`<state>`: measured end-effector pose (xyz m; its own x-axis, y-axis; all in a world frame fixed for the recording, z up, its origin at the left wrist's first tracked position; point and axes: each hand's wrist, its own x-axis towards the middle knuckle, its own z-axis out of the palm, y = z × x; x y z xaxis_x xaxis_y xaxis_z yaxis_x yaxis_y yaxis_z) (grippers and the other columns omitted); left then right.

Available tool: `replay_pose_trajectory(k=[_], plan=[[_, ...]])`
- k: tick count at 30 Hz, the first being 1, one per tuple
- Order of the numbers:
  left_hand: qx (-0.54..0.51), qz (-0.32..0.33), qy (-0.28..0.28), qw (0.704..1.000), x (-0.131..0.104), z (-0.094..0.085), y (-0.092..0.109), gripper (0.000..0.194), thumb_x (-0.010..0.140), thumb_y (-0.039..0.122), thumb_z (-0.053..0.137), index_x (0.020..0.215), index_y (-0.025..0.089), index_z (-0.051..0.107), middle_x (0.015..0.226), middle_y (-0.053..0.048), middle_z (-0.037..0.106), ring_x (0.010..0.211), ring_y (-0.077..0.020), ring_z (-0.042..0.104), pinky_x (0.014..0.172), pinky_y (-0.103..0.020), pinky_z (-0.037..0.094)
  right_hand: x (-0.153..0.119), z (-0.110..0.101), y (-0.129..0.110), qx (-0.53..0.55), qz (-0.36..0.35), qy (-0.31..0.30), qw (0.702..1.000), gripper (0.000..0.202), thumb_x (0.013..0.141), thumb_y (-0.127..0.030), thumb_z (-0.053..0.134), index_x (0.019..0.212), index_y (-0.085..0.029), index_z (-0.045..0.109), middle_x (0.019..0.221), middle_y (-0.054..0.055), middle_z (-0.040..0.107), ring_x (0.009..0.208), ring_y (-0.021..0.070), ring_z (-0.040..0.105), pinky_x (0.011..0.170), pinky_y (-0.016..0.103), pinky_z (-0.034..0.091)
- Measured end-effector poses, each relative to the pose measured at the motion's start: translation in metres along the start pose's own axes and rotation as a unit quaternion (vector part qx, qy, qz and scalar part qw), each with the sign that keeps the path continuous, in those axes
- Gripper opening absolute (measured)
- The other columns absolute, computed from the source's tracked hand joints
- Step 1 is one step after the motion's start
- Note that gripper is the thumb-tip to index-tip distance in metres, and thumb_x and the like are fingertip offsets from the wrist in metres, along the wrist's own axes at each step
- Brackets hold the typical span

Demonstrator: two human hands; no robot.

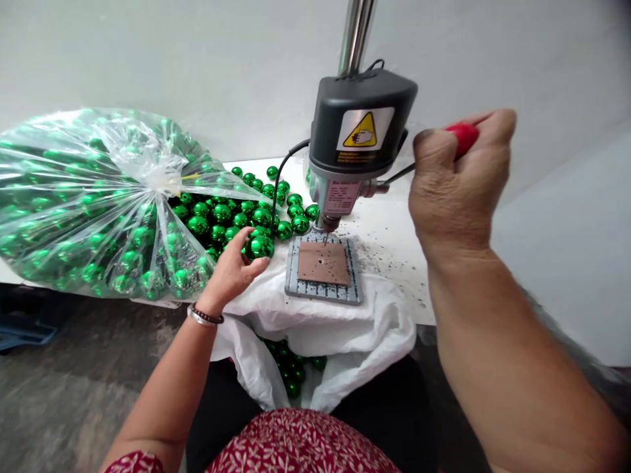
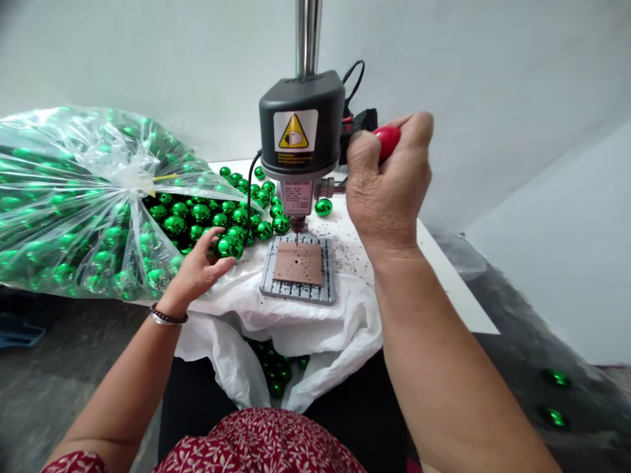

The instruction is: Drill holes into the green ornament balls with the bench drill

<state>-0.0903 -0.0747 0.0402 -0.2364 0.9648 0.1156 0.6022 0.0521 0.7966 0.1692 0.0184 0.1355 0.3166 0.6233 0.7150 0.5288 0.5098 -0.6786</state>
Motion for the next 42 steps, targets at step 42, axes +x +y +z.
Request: replay_pose_trajectory(k=[42], plan=[[-0.056, 0.154, -0.072, 0.984, 0.038, 0.135, -0.008, 0.055, 0.069, 0.021, 0.074, 0.123, 0.019, 0.063, 0.134, -0.010, 0.060, 0.128, -0.0267, 0.052, 0.115, -0.044, 0.035, 0.002, -0.009, -0.018, 0.045, 0.068, -0.061, 0.995, 0.020, 0.087, -0.020, 0.053, 0.083, -0.016, 0.034, 0.074, -0.007, 0.039, 0.066, 0.0001, 0.030, 0.070, 0.015, 0.032]])
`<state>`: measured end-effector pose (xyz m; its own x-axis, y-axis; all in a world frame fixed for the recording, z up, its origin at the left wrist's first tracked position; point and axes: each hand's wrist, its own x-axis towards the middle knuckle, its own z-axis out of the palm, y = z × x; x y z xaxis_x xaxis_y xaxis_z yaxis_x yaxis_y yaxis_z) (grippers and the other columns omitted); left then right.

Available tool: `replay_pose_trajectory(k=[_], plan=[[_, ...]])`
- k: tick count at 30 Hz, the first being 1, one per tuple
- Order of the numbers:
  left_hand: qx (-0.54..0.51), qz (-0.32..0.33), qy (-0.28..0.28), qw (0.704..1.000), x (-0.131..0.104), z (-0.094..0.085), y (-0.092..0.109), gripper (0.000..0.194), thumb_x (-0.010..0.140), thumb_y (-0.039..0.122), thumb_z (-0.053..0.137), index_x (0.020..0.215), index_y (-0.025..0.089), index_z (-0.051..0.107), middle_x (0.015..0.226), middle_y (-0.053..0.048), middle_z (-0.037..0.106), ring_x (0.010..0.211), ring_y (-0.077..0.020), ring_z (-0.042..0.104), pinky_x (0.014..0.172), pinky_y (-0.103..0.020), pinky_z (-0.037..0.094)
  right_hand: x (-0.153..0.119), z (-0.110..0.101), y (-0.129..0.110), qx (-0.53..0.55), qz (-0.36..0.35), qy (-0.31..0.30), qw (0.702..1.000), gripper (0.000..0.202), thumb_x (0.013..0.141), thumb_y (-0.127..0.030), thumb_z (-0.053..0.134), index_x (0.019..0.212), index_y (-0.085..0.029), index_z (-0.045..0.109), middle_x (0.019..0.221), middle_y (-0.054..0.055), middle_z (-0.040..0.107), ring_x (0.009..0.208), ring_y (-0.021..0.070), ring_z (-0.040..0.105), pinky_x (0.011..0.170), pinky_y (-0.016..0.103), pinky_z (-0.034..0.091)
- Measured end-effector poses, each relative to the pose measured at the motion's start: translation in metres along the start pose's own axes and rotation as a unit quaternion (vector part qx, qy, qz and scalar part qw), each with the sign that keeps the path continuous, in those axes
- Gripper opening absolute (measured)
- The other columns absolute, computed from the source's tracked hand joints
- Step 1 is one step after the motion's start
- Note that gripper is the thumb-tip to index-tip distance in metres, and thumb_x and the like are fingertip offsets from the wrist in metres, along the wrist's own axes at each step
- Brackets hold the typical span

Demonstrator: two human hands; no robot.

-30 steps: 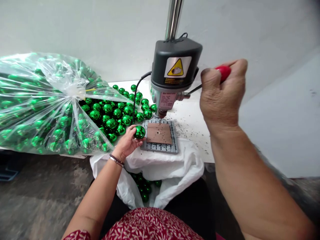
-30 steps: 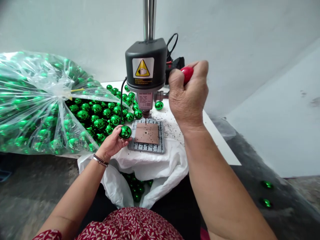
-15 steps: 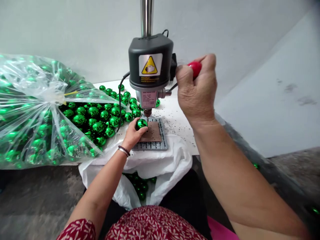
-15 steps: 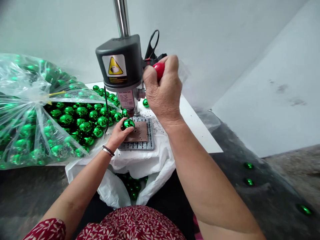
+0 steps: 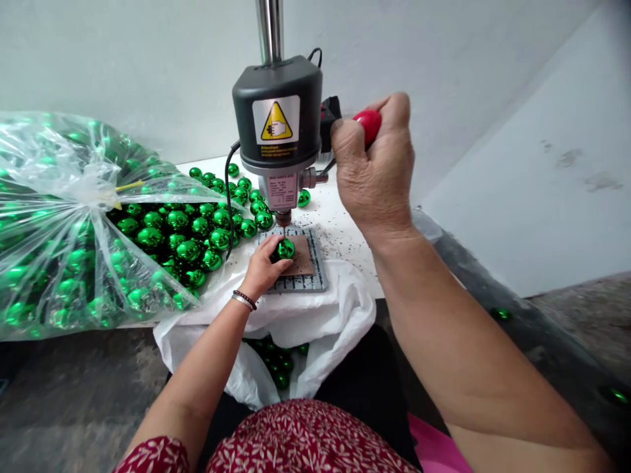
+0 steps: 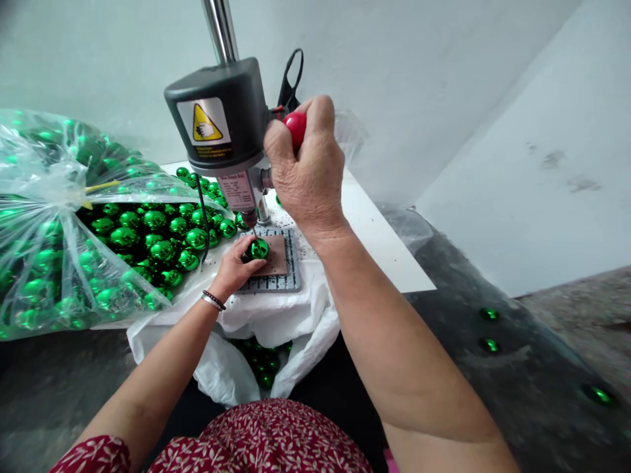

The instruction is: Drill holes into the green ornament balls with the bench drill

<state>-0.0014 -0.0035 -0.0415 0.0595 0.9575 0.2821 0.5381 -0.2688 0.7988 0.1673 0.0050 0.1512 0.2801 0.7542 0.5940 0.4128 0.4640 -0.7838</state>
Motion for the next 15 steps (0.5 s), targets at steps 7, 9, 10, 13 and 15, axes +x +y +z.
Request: replay_pose_trajectory(k=[7, 9, 10, 13, 15], plan=[[-0.060, -0.031, -0.023, 0.997, -0.0004, 0.0020, 0.0043, 0.050, 0.077, 0.029, 0.068, 0.125, 0.016, 0.062, 0.130, -0.011, 0.063, 0.123, -0.0249, 0.056, 0.111, -0.041, 0.039, -0.0002, 0.0002, 0.0034, -0.005, -0.008, -0.006, 1.000, 0.019, 0.087, -0.020, 0.052, 0.085, -0.016, 0.035, 0.075, -0.007, 0.038, 0.068, -0.0007, 0.030, 0.073, 0.015, 0.034], [-0.075, -0.055, -0.016, 0.996, -0.0007, 0.0036, 0.0058, 0.051, 0.077, 0.030, 0.069, 0.125, 0.015, 0.062, 0.127, -0.010, 0.065, 0.120, -0.0246, 0.058, 0.109, -0.040, 0.041, -0.0002, -0.0001, 0.0028, -0.014, -0.017, -0.011, 1.000, 0.018, 0.088, -0.020, 0.051, 0.085, -0.016, 0.034, 0.077, -0.006, 0.037, 0.068, -0.0008, 0.030, 0.077, 0.016, 0.036], [-0.079, -0.068, -0.012, 0.994, -0.0009, 0.0045, 0.0066, 0.052, 0.076, 0.029, 0.069, 0.126, 0.015, 0.062, 0.126, -0.010, 0.065, 0.118, -0.0246, 0.059, 0.107, -0.039, 0.042, -0.0002, -0.0004, 0.0022, -0.022, -0.014, -0.014, 1.000, 0.018, 0.088, -0.020, 0.050, 0.084, -0.016, 0.034, 0.078, -0.006, 0.036, 0.069, -0.0008, 0.030, 0.078, 0.016, 0.037], [-0.074, -0.092, -0.002, 0.993, -0.0017, 0.0064, 0.0087, 0.054, 0.075, 0.030, 0.071, 0.127, 0.016, 0.061, 0.117, -0.008, 0.068, 0.109, -0.0237, 0.062, 0.101, -0.037, 0.046, -0.0010, -0.0015, 0.0005, -0.049, 0.011, -0.020, 0.999, 0.018, 0.088, -0.021, 0.051, 0.085, -0.015, 0.034, 0.078, -0.006, 0.035, 0.069, -0.0008, 0.031, 0.081, 0.017, 0.038], [-0.066, -0.087, 0.003, 0.994, -0.0023, 0.0069, 0.0097, 0.053, 0.075, 0.031, 0.071, 0.125, 0.017, 0.062, 0.111, -0.006, 0.070, 0.104, -0.0228, 0.063, 0.098, -0.036, 0.048, -0.0022, -0.0023, 0.0014, -0.056, 0.016, -0.020, 0.998, 0.018, 0.088, -0.022, 0.052, 0.086, -0.015, 0.035, 0.079, -0.006, 0.035, 0.069, -0.0008, 0.031, 0.082, 0.017, 0.039]])
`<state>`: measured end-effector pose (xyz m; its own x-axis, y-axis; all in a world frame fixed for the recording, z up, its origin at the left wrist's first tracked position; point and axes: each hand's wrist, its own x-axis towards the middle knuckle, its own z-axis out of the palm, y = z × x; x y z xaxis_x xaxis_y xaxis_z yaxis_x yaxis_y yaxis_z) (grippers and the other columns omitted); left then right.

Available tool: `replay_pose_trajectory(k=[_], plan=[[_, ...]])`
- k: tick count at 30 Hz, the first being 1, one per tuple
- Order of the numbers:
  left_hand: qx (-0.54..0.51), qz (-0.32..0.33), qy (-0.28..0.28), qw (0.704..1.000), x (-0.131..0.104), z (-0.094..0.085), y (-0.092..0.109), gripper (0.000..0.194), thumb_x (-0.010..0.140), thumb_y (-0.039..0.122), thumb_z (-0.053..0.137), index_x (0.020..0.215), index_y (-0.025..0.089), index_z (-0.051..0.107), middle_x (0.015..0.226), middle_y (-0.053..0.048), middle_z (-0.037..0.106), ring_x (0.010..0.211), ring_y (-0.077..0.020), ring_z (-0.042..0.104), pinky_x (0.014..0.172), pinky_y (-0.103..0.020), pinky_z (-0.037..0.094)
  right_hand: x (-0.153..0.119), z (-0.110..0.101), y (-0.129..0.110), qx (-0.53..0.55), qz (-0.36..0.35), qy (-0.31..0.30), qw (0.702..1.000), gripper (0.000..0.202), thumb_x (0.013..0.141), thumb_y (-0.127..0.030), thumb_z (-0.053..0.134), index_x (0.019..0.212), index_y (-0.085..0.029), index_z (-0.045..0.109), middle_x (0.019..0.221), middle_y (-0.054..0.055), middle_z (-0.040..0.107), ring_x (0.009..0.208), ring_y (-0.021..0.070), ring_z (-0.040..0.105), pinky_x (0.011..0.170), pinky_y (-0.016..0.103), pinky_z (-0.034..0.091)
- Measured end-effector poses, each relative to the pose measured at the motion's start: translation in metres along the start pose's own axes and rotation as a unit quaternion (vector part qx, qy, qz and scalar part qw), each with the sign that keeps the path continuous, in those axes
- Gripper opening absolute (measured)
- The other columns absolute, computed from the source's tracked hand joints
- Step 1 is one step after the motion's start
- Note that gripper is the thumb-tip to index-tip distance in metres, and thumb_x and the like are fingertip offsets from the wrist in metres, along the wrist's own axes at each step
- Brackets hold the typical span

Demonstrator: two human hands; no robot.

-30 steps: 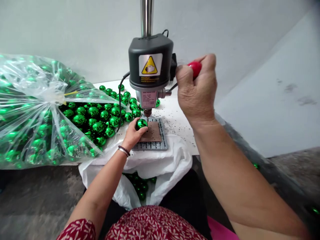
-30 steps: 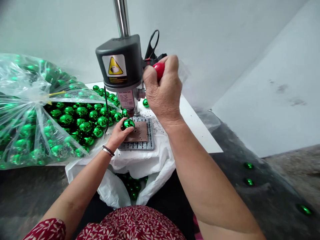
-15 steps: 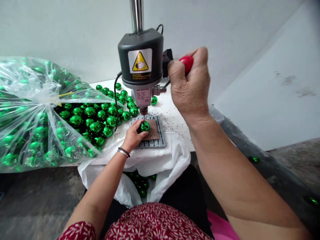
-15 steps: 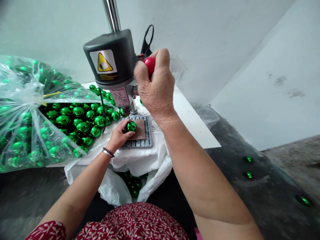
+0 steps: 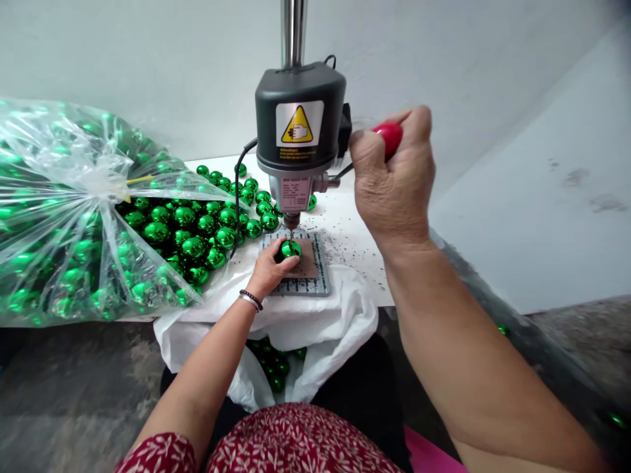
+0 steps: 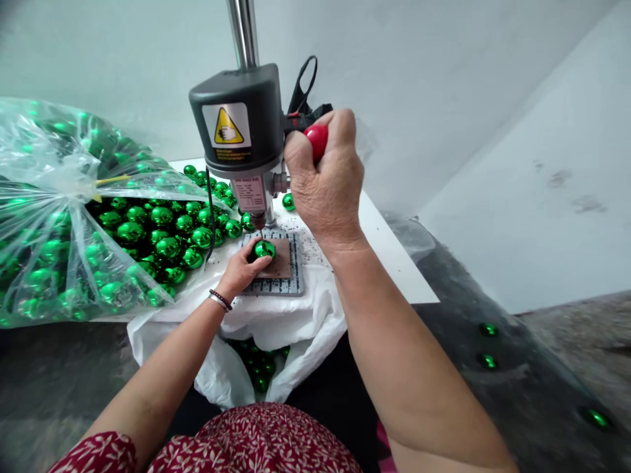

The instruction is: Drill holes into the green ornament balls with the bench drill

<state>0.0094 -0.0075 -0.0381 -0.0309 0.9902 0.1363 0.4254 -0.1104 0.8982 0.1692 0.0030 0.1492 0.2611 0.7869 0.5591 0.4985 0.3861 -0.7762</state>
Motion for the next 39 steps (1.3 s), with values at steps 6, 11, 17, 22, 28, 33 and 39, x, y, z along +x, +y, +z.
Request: replay_pose_trajectory(k=[6, 11, 17, 22, 28, 33, 39], plan=[[0.018, 0.017, 0.008, 1.000, -0.001, 0.001, -0.001, 0.049, 0.075, 0.031, 0.071, 0.122, 0.018, 0.063, 0.104, -0.006, 0.071, 0.098, -0.0223, 0.064, 0.093, -0.035, 0.049, -0.008, 0.000, 0.015, 0.003, -0.057, 0.035, 0.998, 0.019, 0.085, -0.026, 0.054, 0.085, -0.014, 0.040, 0.078, -0.006, 0.040, 0.068, -0.0008, 0.033, 0.080, 0.017, 0.042], [0.030, 0.021, 0.010, 0.999, 0.000, 0.003, -0.003, 0.047, 0.075, 0.031, 0.072, 0.120, 0.020, 0.064, 0.101, -0.005, 0.071, 0.100, -0.0233, 0.063, 0.094, -0.036, 0.049, -0.018, 0.000, 0.024, -0.011, -0.102, 0.079, 0.992, 0.017, 0.083, -0.026, 0.055, 0.081, -0.014, 0.043, 0.071, -0.007, 0.041, 0.063, -0.0010, 0.034, 0.064, 0.013, 0.035], [0.051, 0.029, 0.009, 0.998, 0.000, 0.004, -0.003, 0.048, 0.076, 0.031, 0.072, 0.121, 0.019, 0.063, 0.103, -0.007, 0.071, 0.100, -0.0251, 0.063, 0.093, -0.038, 0.048, -0.029, -0.001, 0.024, -0.025, -0.098, 0.093, 0.991, 0.014, 0.081, -0.027, 0.052, 0.079, -0.016, 0.042, 0.069, -0.004, 0.044, 0.063, 0.0017, 0.038, 0.063, 0.018, 0.037], [0.050, 0.032, 0.013, 0.998, 0.000, 0.006, -0.005, 0.049, 0.076, 0.031, 0.072, 0.122, 0.021, 0.062, 0.105, -0.006, 0.070, 0.100, -0.0250, 0.061, 0.093, -0.038, 0.047, -0.034, 0.002, 0.027, -0.033, -0.099, 0.113, 0.988, 0.015, 0.077, -0.030, 0.049, 0.080, -0.017, 0.043, 0.071, -0.002, 0.049, 0.065, 0.0041, 0.042, 0.067, 0.022, 0.040], [0.043, 0.025, 0.008, 0.999, 0.000, 0.007, -0.004, 0.045, 0.076, 0.030, 0.072, 0.120, 0.021, 0.063, 0.103, -0.005, 0.070, 0.095, -0.0239, 0.061, 0.091, -0.038, 0.047, -0.038, 0.006, 0.030, -0.028, -0.118, 0.138, 0.983, 0.016, 0.077, -0.032, 0.048, 0.079, -0.017, 0.041, 0.070, -0.002, 0.049, 0.064, 0.0050, 0.045, 0.064, 0.023, 0.041], [0.047, 0.018, 0.008, 0.999, 0.000, 0.007, -0.003, 0.046, 0.075, 0.028, 0.073, 0.119, 0.019, 0.063, 0.101, -0.005, 0.070, 0.095, -0.0239, 0.060, 0.091, -0.038, 0.047, -0.047, 0.010, 0.034, -0.039, -0.108, 0.161, 0.980, 0.018, 0.079, -0.036, 0.049, 0.080, -0.019, 0.043, 0.072, -0.001, 0.050, 0.066, 0.0068, 0.047, 0.063, 0.023, 0.042], [0.040, 0.022, 0.009, 0.999, -0.001, 0.007, -0.003, 0.045, 0.075, 0.028, 0.073, 0.118, 0.021, 0.063, 0.103, -0.005, 0.070, 0.097, -0.0239, 0.061, 0.092, -0.038, 0.047, -0.057, 0.014, 0.039, -0.039, -0.103, 0.176, 0.978, 0.016, 0.081, -0.036, 0.049, 0.082, -0.020, 0.044, 0.075, 0.000, 0.051, 0.067, 0.0082, 0.050, 0.064, 0.025, 0.044]])
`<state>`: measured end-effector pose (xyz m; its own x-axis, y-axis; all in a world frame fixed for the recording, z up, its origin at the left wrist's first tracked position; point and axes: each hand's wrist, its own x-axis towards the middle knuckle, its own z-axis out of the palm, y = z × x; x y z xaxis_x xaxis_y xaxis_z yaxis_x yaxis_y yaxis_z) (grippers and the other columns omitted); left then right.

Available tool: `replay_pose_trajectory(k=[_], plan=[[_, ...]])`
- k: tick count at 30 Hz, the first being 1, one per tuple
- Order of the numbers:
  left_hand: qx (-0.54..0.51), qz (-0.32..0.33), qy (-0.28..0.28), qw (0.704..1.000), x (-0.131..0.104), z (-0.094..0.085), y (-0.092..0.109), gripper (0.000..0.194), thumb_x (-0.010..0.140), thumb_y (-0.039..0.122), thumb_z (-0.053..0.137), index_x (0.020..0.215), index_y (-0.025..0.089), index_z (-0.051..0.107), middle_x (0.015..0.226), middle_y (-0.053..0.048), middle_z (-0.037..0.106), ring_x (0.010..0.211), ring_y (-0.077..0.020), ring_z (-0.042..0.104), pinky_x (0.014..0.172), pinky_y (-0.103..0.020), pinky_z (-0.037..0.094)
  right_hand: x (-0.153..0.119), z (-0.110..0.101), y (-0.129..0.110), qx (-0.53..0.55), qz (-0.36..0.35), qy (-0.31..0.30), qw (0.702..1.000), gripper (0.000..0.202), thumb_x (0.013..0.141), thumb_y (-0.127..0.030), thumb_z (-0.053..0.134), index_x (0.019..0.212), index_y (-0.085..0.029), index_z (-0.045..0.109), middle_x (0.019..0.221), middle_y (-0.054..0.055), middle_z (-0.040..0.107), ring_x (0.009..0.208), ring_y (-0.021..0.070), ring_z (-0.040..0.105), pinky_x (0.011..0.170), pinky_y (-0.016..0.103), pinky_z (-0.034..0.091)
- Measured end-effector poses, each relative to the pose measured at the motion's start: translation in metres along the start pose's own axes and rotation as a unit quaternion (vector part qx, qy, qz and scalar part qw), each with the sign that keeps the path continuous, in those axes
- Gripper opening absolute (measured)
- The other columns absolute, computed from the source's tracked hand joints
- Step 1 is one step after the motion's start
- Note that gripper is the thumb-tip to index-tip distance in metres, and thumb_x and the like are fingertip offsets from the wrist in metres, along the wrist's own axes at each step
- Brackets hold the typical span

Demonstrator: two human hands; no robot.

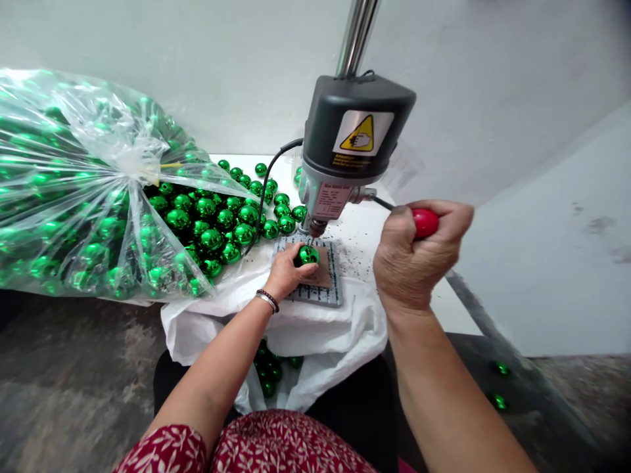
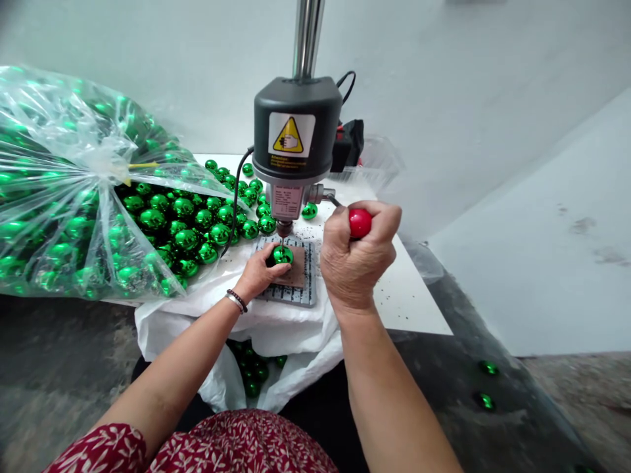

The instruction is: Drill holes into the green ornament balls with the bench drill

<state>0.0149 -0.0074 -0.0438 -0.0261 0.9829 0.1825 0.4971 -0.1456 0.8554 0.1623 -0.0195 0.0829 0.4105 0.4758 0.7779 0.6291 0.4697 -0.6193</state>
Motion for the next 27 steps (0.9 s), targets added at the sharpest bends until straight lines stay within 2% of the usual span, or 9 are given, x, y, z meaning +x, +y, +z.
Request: replay_pose_trajectory(k=[10, 18, 20, 22, 25, 27], plan=[[-0.013, -0.001, 0.006, 1.000, 0.000, 0.002, -0.003, 0.048, 0.074, 0.028, 0.074, 0.121, 0.021, 0.062, 0.105, -0.006, 0.070, 0.100, -0.0244, 0.061, 0.096, -0.040, 0.046, -0.008, 0.003, 0.003, 0.016, 0.024, 0.020, 0.999, 0.018, 0.078, -0.036, 0.051, 0.083, -0.018, 0.049, 0.075, 0.000, 0.054, 0.067, 0.0078, 0.051, 0.063, 0.024, 0.043], [-0.007, -0.001, 0.005, 1.000, 0.001, 0.002, -0.005, 0.050, 0.074, 0.030, 0.074, 0.122, 0.021, 0.063, 0.100, -0.005, 0.070, 0.093, -0.0237, 0.062, 0.091, -0.039, 0.048, -0.028, -0.002, 0.015, 0.023, 0.024, 0.003, 0.999, 0.022, 0.075, -0.036, 0.053, 0.083, -0.017, 0.047, 0.073, 0.000, 0.050, 0.065, 0.0077, 0.047, 0.061, 0.023, 0.041], [-0.009, -0.002, 0.007, 1.000, 0.001, 0.002, -0.005, 0.050, 0.073, 0.030, 0.074, 0.121, 0.021, 0.063, 0.101, -0.005, 0.070, 0.095, -0.0237, 0.062, 0.092, -0.039, 0.048, -0.016, 0.001, 0.011, 0.027, 0.023, 0.003, 0.999, 0.021, 0.076, -0.036, 0.052, 0.084, -0.017, 0.045, 0.075, 0.000, 0.048, 0.067, 0.0076, 0.046, 0.064, 0.023, 0.041], [-0.016, -0.005, 0.008, 1.000, 0.001, 0.000, -0.004, 0.049, 0.072, 0.029, 0.075, 0.119, 0.021, 0.064, 0.102, -0.005, 0.070, 0.097, -0.0235, 0.062, 0.093, -0.038, 0.048, 0.007, 0.007, 0.003, 0.029, 0.026, -0.006, 0.999, 0.018, 0.079, -0.033, 0.050, 0.084, -0.017, 0.043, 0.077, 0.000, 0.046, 0.069, 0.0070, 0.044, 0.067, 0.024, 0.041], [-0.051, -0.007, -0.003, 0.999, -0.004, -0.006, 0.000, 0.046, 0.072, 0.028, 0.074, 0.116, 0.022, 0.064, 0.101, -0.003, 0.071, 0.094, -0.0213, 0.063, 0.089, -0.034, 0.050, 0.046, 0.016, -0.012, 0.013, 0.057, -0.051, 0.997, 0.013, 0.081, -0.024, 0.050, 0.082, -0.017, 0.039, 0.076, -0.002, 0.042, 0.067, 0.0050, 0.037, 0.073, 0.024, 0.040], [-0.075, -0.007, -0.018, 0.997, -0.011, -0.014, 0.004, 0.045, 0.073, 0.029, 0.073, 0.116, 0.021, 0.064, 0.100, -0.001, 0.071, 0.093, -0.0202, 0.064, 0.087, -0.032, 0.051, 0.064, 0.020, -0.020, -0.004, 0.083, -0.079, 0.993, 0.012, 0.081, -0.019, 0.051, 0.081, -0.016, 0.039, 0.073, -0.004, 0.041, 0.066, 0.0037, 0.034, 0.075, 0.024, 0.040]])
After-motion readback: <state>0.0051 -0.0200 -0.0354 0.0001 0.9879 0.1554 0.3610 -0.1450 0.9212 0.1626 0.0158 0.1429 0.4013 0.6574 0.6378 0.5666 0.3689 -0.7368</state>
